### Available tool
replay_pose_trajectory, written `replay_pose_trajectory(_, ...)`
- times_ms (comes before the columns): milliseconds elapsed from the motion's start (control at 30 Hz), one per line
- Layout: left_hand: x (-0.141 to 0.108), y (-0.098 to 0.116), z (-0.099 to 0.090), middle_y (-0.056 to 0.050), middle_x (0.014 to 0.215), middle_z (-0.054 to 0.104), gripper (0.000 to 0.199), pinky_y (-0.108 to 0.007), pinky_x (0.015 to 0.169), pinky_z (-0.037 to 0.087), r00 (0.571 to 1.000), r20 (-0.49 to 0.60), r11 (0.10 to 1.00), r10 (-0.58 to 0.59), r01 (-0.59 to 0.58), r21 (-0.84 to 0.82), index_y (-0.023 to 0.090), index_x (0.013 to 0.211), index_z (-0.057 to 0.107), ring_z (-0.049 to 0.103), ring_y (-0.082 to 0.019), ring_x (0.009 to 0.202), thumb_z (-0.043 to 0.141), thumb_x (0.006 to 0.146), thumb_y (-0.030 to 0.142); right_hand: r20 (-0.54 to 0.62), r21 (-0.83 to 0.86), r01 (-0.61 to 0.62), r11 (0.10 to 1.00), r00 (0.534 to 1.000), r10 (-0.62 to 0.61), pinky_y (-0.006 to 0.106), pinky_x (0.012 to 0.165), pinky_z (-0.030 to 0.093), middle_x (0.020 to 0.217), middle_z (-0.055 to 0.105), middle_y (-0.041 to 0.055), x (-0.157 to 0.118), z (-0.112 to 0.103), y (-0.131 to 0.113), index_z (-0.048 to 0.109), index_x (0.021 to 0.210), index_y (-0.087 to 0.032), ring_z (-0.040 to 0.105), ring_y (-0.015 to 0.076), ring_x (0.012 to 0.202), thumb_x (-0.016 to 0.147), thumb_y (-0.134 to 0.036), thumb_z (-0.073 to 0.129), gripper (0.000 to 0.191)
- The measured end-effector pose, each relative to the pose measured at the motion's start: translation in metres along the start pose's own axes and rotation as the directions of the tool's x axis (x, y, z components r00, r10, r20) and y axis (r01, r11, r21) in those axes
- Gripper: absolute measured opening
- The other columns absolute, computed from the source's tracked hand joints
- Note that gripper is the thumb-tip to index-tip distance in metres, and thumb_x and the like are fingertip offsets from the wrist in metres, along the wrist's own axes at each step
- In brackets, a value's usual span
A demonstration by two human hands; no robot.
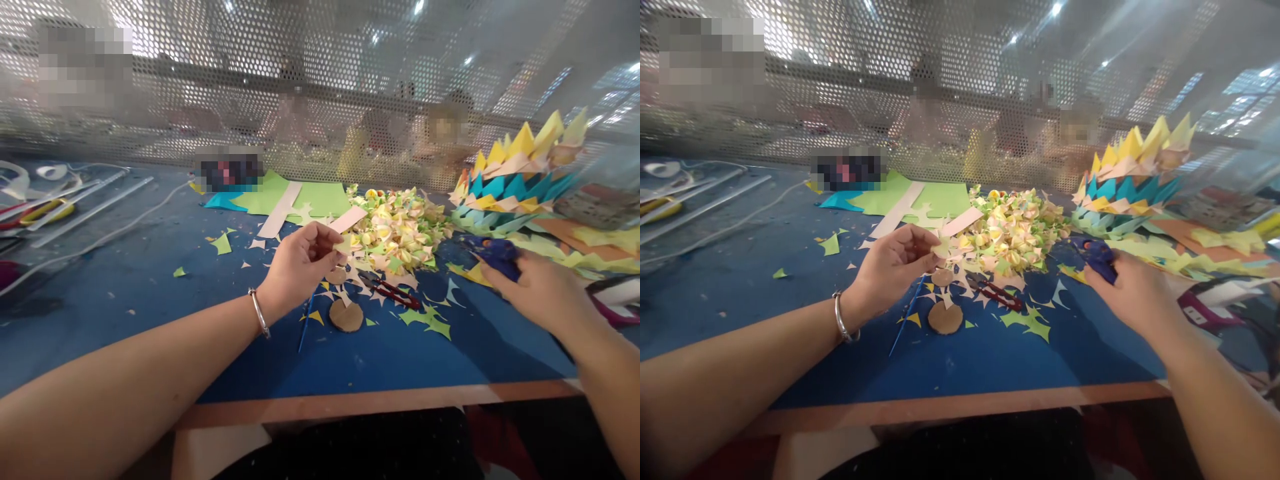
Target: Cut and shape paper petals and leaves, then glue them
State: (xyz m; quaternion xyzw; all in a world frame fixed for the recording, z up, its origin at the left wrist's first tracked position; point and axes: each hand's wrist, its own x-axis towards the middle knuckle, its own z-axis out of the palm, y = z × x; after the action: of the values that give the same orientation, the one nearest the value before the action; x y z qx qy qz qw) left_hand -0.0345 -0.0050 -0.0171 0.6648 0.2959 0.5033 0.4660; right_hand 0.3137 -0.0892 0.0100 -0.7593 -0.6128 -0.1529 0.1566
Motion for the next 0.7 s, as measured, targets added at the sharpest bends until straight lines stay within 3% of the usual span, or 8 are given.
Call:
replay_pose_trajectory(67, -0.002, 0.001, 0.001, -0.001, 0.078, 0.064, 0.015, -0.025, 0.064, 0.057, 1.000, 0.019, 1.000, 0.014, -0.014, 0.007, 0.018, 0.090, 0.060, 0.066, -0.012, 0.070, 0.067, 0.077, 0.015, 0.017, 0.075, -0.082, 0.994, 0.997, 0.081, 0.038, 0.060, 0.045, 0.055, 0.064, 0.0097, -0.013, -0.009, -0.014, 0.059, 0.058, -0.025, 0.065, 0.0308, 0.064, 0.085, -0.051, 0.054, 0.038)
replay_pose_trajectory(100, -0.002, 0.001, 0.002, -0.001, 0.078, 0.064, 0.014, -0.025, 0.063, 0.057, 1.000, 0.025, 1.000, 0.018, -0.018, 0.016, 0.019, 0.090, 0.060, 0.066, -0.012, 0.069, 0.067, 0.078, 0.016, 0.027, 0.128, -0.062, 0.990, 0.998, 0.059, 0.038, 0.062, 0.047, 0.057, 0.066, 0.0098, -0.020, -0.012, -0.022, 0.061, 0.054, -0.025, 0.067, 0.0306, 0.065, 0.086, -0.053, 0.054, 0.043)
replay_pose_trajectory(133, -0.003, 0.002, 0.002, -0.001, 0.078, 0.063, 0.014, -0.025, 0.063, 0.056, 0.999, 0.027, 0.999, 0.019, -0.020, 0.027, 0.019, 0.090, 0.060, 0.065, -0.012, 0.069, 0.066, 0.078, 0.016, 0.044, 0.188, -0.018, 0.982, 0.999, 0.010, 0.037, 0.063, 0.049, 0.060, 0.069, 0.0089, -0.027, -0.015, -0.032, 0.063, 0.053, -0.025, 0.068, 0.0300, 0.067, 0.086, -0.055, 0.055, 0.045)
replay_pose_trajectory(267, -0.004, 0.003, 0.003, -0.001, 0.076, 0.063, 0.014, -0.025, 0.061, 0.055, 0.999, 0.036, 0.998, 0.023, -0.025, 0.053, 0.019, 0.090, 0.059, 0.064, -0.012, 0.067, 0.066, 0.078, 0.016, -0.085, 0.300, 0.203, 0.932, 0.979, -0.186, 0.035, 0.060, 0.051, 0.067, 0.072, 0.0063, -0.049, -0.019, -0.072, 0.064, 0.057, -0.024, 0.070, 0.0273, 0.067, 0.092, -0.049, 0.052, 0.045)
replay_pose_trajectory(400, -0.005, 0.006, 0.005, -0.001, 0.074, 0.063, 0.015, -0.025, 0.058, 0.054, 0.998, 0.057, 0.995, 0.022, -0.028, 0.100, 0.019, 0.090, 0.058, 0.063, -0.012, 0.065, 0.065, 0.078, 0.017, -0.211, 0.301, 0.425, 0.854, 0.903, -0.376, 0.034, 0.062, 0.055, 0.069, 0.071, 0.0034, -0.053, -0.021, -0.102, 0.067, 0.079, -0.024, 0.068, 0.0238, 0.062, 0.093, -0.039, 0.051, 0.026)
replay_pose_trajectory(533, -0.006, 0.007, 0.006, 0.001, 0.071, 0.060, 0.019, -0.025, 0.056, 0.052, 0.997, 0.073, 0.995, 0.021, -0.028, 0.097, 0.020, 0.092, 0.057, 0.061, -0.012, 0.061, 0.067, 0.077, 0.017, -0.214, 0.298, 0.498, 0.814, 0.866, -0.451, 0.031, 0.063, 0.057, 0.078, 0.071, 0.0048, -0.050, -0.019, -0.108, 0.063, 0.082, -0.024, 0.070, 0.0221, 0.067, 0.094, -0.034, 0.050, 0.020)
replay_pose_trajectory(700, -0.007, 0.006, 0.007, 0.001, 0.072, 0.058, 0.018, -0.027, 0.058, 0.053, 0.994, 0.104, 0.996, 0.039, -0.047, 0.077, 0.020, 0.094, 0.056, 0.061, -0.012, 0.063, 0.065, 0.078, 0.018, -0.157, 0.333, 0.487, 0.807, 0.873, -0.462, 0.033, 0.070, 0.058, 0.088, 0.072, 0.0058, -0.050, -0.010, -0.103, 0.063, 0.084, -0.026, 0.071, 0.0245, 0.078, 0.094, -0.035, 0.052, 0.017)
